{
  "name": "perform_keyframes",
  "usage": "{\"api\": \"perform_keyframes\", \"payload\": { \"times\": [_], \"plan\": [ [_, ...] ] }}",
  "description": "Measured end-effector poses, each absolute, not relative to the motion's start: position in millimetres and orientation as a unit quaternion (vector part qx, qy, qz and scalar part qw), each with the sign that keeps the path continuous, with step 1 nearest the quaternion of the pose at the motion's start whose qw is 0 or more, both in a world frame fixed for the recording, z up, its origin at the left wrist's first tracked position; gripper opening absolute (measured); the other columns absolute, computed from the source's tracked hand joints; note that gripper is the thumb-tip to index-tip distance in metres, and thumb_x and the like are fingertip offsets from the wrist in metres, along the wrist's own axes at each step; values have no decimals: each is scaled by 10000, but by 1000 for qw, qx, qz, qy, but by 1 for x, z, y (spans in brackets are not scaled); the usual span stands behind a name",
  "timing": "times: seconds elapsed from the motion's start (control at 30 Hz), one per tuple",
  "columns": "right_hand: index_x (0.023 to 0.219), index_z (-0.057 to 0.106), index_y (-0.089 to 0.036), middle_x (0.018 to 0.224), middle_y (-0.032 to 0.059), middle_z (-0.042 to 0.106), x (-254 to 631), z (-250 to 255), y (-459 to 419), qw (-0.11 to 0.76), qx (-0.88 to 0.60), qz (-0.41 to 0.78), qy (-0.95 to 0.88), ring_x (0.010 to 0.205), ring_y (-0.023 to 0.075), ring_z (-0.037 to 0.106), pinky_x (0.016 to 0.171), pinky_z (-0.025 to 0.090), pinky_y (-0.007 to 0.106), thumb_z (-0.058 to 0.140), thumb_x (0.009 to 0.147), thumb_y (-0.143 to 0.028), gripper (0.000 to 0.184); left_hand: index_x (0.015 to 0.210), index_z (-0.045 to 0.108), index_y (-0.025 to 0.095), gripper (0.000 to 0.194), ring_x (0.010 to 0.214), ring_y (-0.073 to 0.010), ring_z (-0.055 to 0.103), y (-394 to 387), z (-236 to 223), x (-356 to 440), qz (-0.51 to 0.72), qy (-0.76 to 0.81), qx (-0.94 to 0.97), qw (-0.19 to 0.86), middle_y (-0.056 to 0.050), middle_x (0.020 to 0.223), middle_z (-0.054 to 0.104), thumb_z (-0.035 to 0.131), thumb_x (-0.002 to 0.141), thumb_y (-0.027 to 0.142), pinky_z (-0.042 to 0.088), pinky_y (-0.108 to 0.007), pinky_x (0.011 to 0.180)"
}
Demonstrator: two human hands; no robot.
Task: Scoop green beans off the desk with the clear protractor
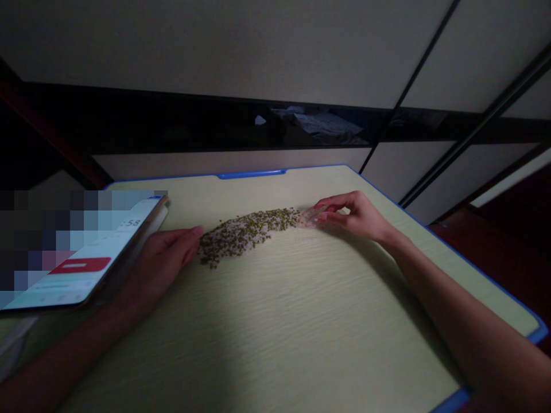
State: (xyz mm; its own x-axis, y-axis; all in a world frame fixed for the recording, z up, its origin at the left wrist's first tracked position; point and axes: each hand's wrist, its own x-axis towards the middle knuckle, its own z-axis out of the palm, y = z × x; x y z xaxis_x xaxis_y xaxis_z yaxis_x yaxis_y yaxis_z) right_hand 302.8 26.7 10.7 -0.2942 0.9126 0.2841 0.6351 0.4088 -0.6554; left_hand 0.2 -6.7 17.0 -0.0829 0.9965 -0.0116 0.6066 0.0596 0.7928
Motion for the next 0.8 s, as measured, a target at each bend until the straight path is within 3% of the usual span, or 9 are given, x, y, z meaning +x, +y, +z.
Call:
{"api": "perform_keyframes", "payload": {
  "times": [0.3,0.6,0.8],
  "plan": [
    [905,712,-128,678,56,711,302,8,27,327,-485,233,-777,576,153,626,542,471,257,576,718,-267,269,413,304,218,387,400,-84,296,-3,11,-4,325,656,609,306,74,385,299,401,686,474,259,-230,450],
    [887,715,-126,809,86,720,301,8,28,330,-492,213,-777,620,157,623,544,468,264,569,736,-253,246,409,304,218,395,393,-82,296,-2,10,-5,336,650,605,314,75,381,308,414,690,472,260,-233,445],
    [880,719,-133,747,71,719,299,6,28,340,-497,202,-772,583,147,605,517,451,250,578,735,-267,243,407,304,224,391,387,-87,297,-2,11,-6,336,646,609,315,73,377,309,408,685,478,260,-238,438]
  ]
}}
